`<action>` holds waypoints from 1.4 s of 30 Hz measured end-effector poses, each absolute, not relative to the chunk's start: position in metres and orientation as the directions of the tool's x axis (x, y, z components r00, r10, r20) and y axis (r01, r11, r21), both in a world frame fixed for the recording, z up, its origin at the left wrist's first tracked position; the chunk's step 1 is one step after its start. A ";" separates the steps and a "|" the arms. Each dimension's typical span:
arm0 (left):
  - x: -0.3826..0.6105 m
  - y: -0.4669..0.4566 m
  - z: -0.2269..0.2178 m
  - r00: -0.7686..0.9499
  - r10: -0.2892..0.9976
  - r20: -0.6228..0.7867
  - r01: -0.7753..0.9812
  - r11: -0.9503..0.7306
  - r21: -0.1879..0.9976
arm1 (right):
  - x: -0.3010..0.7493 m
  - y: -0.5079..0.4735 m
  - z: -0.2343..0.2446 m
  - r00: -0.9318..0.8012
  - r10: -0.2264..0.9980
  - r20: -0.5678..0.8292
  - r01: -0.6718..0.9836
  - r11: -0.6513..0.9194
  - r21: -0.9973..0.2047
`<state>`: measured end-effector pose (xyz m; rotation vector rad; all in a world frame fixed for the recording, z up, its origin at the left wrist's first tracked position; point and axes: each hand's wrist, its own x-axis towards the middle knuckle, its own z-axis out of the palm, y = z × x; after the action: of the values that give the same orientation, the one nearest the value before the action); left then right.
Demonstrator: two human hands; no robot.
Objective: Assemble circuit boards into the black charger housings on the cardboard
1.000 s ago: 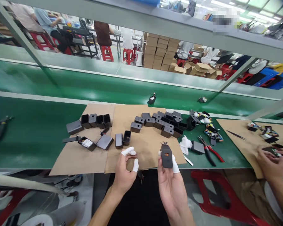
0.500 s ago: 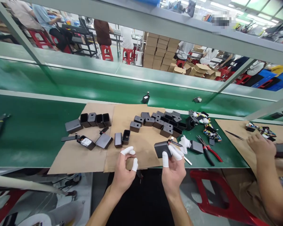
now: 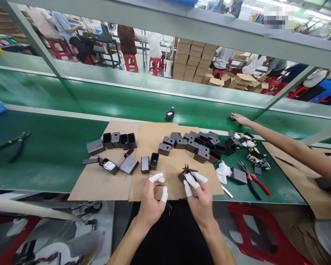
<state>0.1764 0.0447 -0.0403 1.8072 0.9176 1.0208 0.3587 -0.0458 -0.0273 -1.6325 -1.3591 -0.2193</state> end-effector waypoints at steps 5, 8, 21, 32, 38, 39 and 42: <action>0.177 0.044 -0.039 0.388 0.871 0.301 0.192 -0.396 0.898 | 0.357 -0.046 -0.030 0.356 0.643 0.678 0.837 0.103 -0.537; 0.177 0.045 -0.039 0.383 0.869 0.312 0.199 -0.407 0.891 | 0.357 -0.046 -0.030 0.353 0.653 0.670 0.832 0.109 -0.544; 0.177 0.044 -0.034 0.386 0.866 0.317 0.192 -0.412 0.891 | 0.354 -0.040 -0.023 0.350 0.688 0.636 0.791 0.146 -0.594; 0.178 0.045 -0.029 0.393 0.864 0.315 0.174 -0.406 0.897 | 0.345 -0.037 -0.022 0.358 0.702 0.616 0.763 0.161 -0.626; 0.175 0.045 -0.032 0.388 0.851 0.353 0.203 -0.453 0.868 | 0.342 -0.037 -0.022 0.350 0.689 0.635 0.772 0.172 -0.612; 0.174 0.045 -0.032 0.385 0.848 0.365 0.207 -0.464 0.861 | 0.341 -0.037 -0.022 0.346 0.685 0.641 0.775 0.176 -0.607; 0.174 0.047 -0.030 0.375 0.836 0.400 0.214 -0.498 0.840 | 0.341 -0.037 -0.024 0.337 0.673 0.658 0.782 0.190 -0.594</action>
<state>0.1740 0.0466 -0.0297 1.9311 0.9052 1.1232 0.3405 -0.0366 -0.0238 -1.5237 -1.3768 -0.1267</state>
